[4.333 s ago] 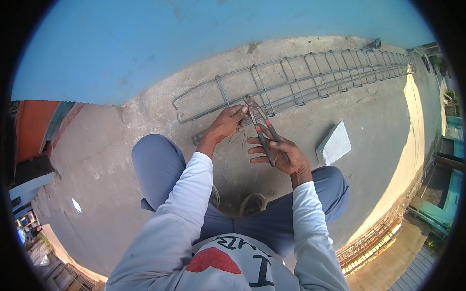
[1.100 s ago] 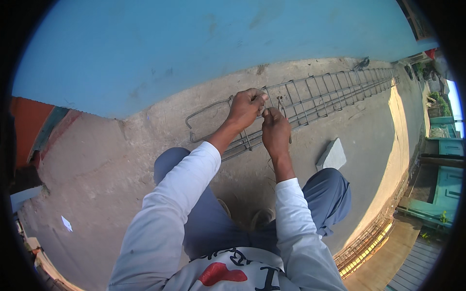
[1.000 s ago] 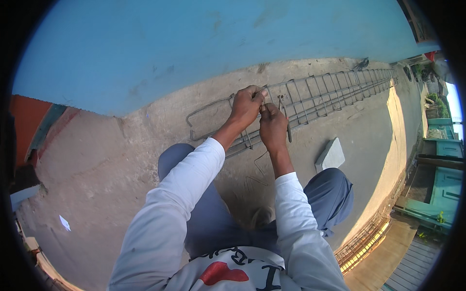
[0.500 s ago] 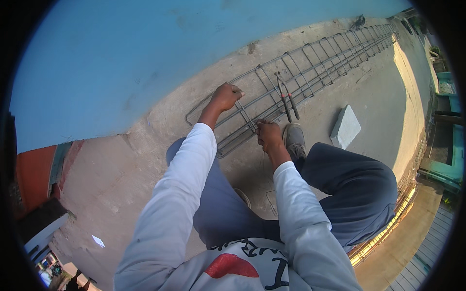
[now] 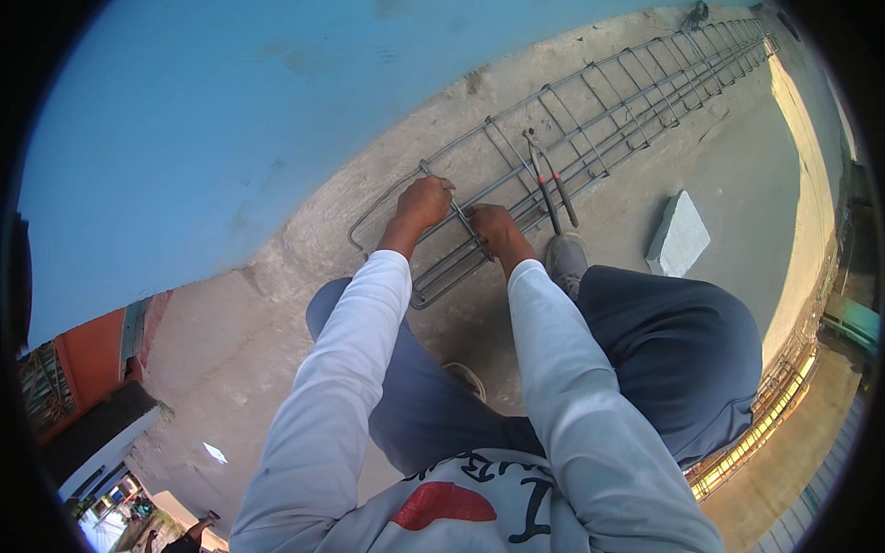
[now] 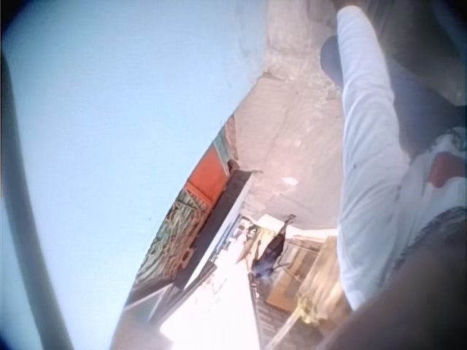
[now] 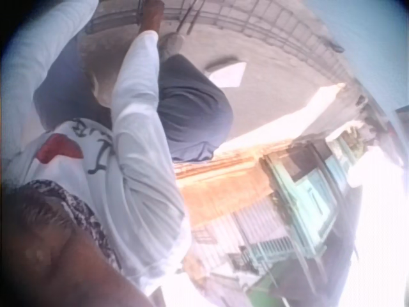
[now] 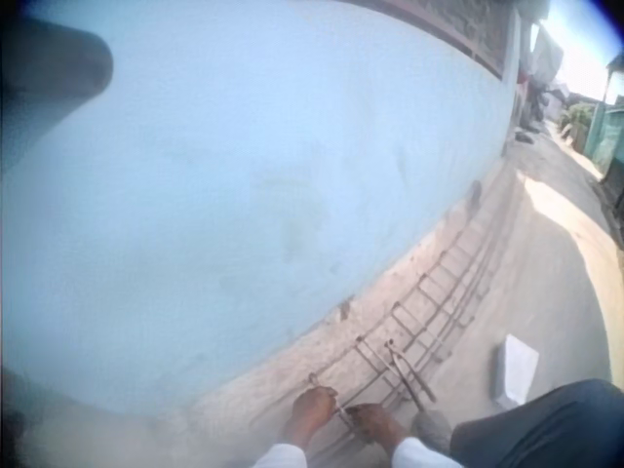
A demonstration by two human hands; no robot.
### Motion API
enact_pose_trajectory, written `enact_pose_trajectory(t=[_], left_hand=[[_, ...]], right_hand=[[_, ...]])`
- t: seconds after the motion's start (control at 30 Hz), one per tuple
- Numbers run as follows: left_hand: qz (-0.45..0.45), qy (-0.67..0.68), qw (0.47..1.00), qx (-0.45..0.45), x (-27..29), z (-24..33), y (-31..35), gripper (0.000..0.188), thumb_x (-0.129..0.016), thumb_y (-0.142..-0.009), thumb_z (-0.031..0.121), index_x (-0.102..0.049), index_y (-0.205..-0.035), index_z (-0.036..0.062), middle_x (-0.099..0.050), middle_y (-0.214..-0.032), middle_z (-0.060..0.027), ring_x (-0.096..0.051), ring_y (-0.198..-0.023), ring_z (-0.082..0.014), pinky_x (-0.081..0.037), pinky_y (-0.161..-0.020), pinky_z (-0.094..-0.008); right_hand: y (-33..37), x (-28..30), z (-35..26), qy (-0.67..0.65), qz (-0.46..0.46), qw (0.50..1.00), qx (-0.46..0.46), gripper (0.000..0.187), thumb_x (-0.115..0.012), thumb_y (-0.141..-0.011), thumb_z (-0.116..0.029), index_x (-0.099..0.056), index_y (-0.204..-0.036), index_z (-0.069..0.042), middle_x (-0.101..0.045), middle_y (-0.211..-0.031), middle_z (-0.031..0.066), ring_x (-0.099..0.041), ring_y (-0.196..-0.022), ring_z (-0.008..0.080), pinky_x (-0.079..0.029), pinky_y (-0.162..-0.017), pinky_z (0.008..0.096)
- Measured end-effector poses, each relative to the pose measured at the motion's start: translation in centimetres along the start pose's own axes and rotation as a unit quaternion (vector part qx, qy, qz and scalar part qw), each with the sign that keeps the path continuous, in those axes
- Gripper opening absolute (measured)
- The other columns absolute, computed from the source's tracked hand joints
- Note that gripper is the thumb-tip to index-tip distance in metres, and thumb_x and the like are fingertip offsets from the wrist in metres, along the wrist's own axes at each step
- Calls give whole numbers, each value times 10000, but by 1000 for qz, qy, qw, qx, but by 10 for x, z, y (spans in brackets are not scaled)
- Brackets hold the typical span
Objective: The person sits on a concrete floor and uses pliers to twist wire ties around the intersections of a rectangular metal mesh frame. They work systematically along the length of the mesh, securing the grid structure. The person briefly stands to sweep the floor with a broom before returning to the task.
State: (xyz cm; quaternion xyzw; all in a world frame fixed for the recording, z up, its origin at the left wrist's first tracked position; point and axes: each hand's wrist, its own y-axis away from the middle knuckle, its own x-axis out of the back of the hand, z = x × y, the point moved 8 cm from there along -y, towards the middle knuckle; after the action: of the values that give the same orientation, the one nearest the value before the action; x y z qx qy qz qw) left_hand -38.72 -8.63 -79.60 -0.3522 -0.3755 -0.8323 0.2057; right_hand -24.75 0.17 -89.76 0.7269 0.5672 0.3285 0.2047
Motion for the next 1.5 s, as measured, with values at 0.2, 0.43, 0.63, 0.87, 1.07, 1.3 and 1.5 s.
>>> enact_pose_trajectory(t=[0.2,0.43,0.63,0.87,1.07,1.3,1.5], left_hand=[[94,-58,993,44,17,27,-1,260,-614,-930,219,-725,-1080,39,-715,-1088,-228,-687,-1045,-397,-538,-893,-483],[37,-39,997,65,7,17,3,261,-644,-919,278,-746,-1031,65,-727,-1055,-201,-691,-1021,-391,-545,-870,-478],[44,58,993,93,-9,20,2,258,-679,-913,326,-761,-1013,104,-727,-1042,-182,-689,-1001,-373,-538,-857,-464],[144,98,984,-28,1,-4,23,222,-687,-918,254,-756,-991,56,-716,-1002,-205,-682,-928,-394,-519,-803,-461],[118,117,979,-117,3,40,41,176,-689,-925,203,-764,-987,56,-712,-1014,-178,-675,-931,-374,-517,-798,-438],[43,35,984,-172,0,25,64,203,-682,-923,220,-775,-1073,120,-716,-1036,-103,-679,-937,-343,-534,-813,-433],[-26,222,975,10,-19,-27,47,449,-748,-881,342,-706,-1220,51,-702,-1188,-170,-670,-1105,-325,-523,-932,-410]], right_hand=[[-9,6,11,-31,-6,999,10,335,-530,-949,-81,-699,-1237,-113,-553,-786,7,-449,-645,146,-366,-519,355],[-9,-6,-3,-18,13,999,-48,205,-595,-947,-120,-742,-1089,-108,-554,-739,1,-442,-603,136,-333,-489,331],[2,13,-5,-73,63,995,-11,115,-670,-931,-144,-735,-976,-61,-549,-684,2,-423,-567,136,-335,-475,336],[4,1,-31,34,78,996,10,121,-679,-937,-176,-736,-929,-70,-552,-655,9,-412,-536,142,-357,-468,336],[-16,23,-1,130,71,965,217,233,-718,-932,-243,-687,-798,-55,-510,-640,-1,-410,-546,131,-311,-470,332],[24,13,-23,-239,-7,960,-145,275,-772,-904,-249,-654,-766,-43,-460,-631,-16,-379,-537,120,-291,-473,317],[27,19,-45,-61,76,994,-57,336,-785,-889,-300,-699,-830,19,-568,-647,43,-497,-566,157,-402,-514,358]])
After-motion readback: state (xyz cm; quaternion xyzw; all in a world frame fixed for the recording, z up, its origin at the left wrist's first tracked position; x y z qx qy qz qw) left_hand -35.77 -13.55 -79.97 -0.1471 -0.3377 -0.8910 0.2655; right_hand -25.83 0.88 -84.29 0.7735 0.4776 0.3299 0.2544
